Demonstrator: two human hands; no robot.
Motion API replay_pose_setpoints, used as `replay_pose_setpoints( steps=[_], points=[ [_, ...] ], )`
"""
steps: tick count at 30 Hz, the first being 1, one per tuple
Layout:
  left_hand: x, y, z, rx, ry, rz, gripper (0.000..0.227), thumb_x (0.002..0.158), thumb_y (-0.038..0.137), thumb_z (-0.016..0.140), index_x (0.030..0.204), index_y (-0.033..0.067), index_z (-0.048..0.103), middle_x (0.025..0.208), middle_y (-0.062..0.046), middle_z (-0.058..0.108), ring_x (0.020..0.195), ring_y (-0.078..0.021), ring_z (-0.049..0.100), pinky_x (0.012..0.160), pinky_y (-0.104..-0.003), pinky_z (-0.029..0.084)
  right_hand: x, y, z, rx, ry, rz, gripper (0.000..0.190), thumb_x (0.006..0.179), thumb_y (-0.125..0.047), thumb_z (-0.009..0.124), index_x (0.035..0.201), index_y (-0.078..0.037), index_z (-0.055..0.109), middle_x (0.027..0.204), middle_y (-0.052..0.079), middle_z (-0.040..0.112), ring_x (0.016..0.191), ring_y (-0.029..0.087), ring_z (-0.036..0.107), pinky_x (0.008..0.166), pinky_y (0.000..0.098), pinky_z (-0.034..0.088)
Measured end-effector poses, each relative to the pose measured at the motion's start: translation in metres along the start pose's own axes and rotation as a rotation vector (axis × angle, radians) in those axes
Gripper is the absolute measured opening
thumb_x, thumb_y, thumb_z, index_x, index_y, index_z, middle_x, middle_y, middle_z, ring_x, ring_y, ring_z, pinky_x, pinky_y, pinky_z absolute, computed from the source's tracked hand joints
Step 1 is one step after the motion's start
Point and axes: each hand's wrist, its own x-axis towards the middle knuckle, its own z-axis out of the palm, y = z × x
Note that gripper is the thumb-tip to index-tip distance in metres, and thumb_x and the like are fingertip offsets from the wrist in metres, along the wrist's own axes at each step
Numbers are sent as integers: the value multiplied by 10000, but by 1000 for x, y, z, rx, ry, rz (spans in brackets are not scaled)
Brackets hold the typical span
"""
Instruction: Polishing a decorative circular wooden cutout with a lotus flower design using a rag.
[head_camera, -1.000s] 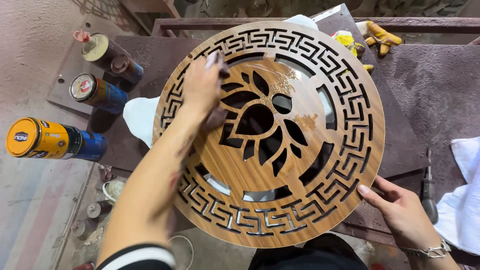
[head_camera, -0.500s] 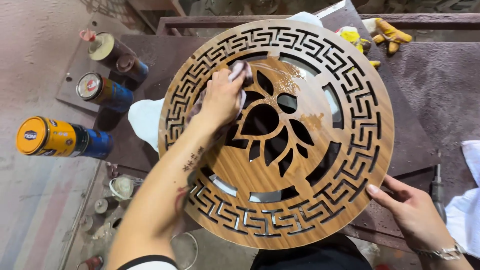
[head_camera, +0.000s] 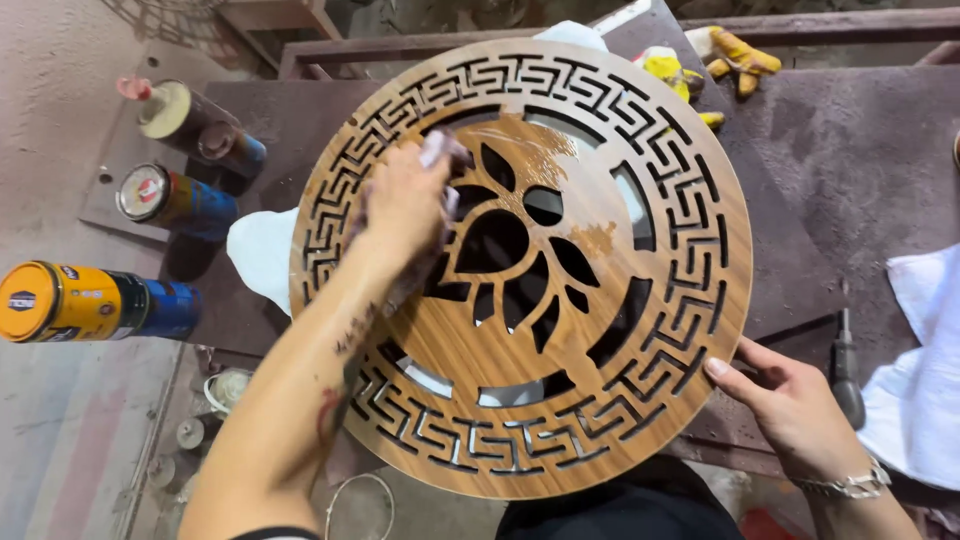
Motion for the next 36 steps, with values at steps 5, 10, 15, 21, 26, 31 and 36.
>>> replay_pose_setpoints(
  steps=[5, 10, 15, 21, 26, 31, 36],
  points=[
    [-13, 12, -5, -243, 5, 60, 471, 968, 113, 535, 1419, 216, 623, 963, -131, 515, 837, -239, 448, 743, -364, 455, 1, -1, -2, -34, -8, 29, 494, 887, 106, 632, 1381, 97, 624, 1248, 300, 712, 1090, 344, 650, 966, 393, 489],
    [-10, 1, -6, -76, -29, -31, 478, 972, 263, 525, 1429, 157, 618, 1017, -197, 508, 852, -310, 451, 733, -437, 402, -1, -3, 0, -38, -1, 14, 475, 903, 115, 615, 1378, 113, 608, 1259, 299, 697, 1096, 344, 642, 960, 394, 488],
    [-11, 9, -25, -162, -157, -11, 394, 1026, 288, 542, 1410, 333, 616, 1016, -109, 497, 847, -239, 419, 737, -378, 445, -2, -5, 0, -31, 3, -2, 491, 893, 115, 616, 1384, 114, 598, 1269, 302, 691, 1091, 346, 644, 954, 397, 491],
    [-16, 21, 3, -281, -121, -14, 302, 1014, 208, 512, 1173, 105, 747, 1157, -152, 540, 937, -255, 440, 854, -377, 386, 3, -3, -2, -58, -7, 19, 499, 896, 115, 623, 1395, 104, 595, 1278, 310, 691, 1104, 357, 650, 969, 410, 498],
    [-12, -15, -26, -61, -264, -189, 459, 1049, 346, 472, 1507, 351, 517, 977, -113, 499, 765, -219, 426, 632, -367, 450, 3, -1, -3, -74, -15, -22, 477, 901, 98, 629, 1378, 102, 617, 1256, 286, 700, 1061, 332, 641, 925, 380, 489],
    [-31, 27, -54, -396, -173, -30, 545, 892, 153, 638, 1396, 360, 606, 1450, 0, 605, 1116, -257, 546, 970, -400, 463, 4, 0, -3, -47, -32, -3, 492, 903, 107, 615, 1395, 101, 602, 1268, 296, 696, 1082, 340, 639, 942, 386, 481],
    [-46, 9, -72, -748, -74, -3, 544, 898, 98, 438, 1419, 58, 585, 1093, -91, 607, 1002, -256, 498, 973, -409, 410, 7, -1, -5, -98, -31, 0, 517, 893, 76, 633, 1408, 90, 591, 1290, 305, 690, 1102, 348, 653, 934, 395, 497]
  ],
)
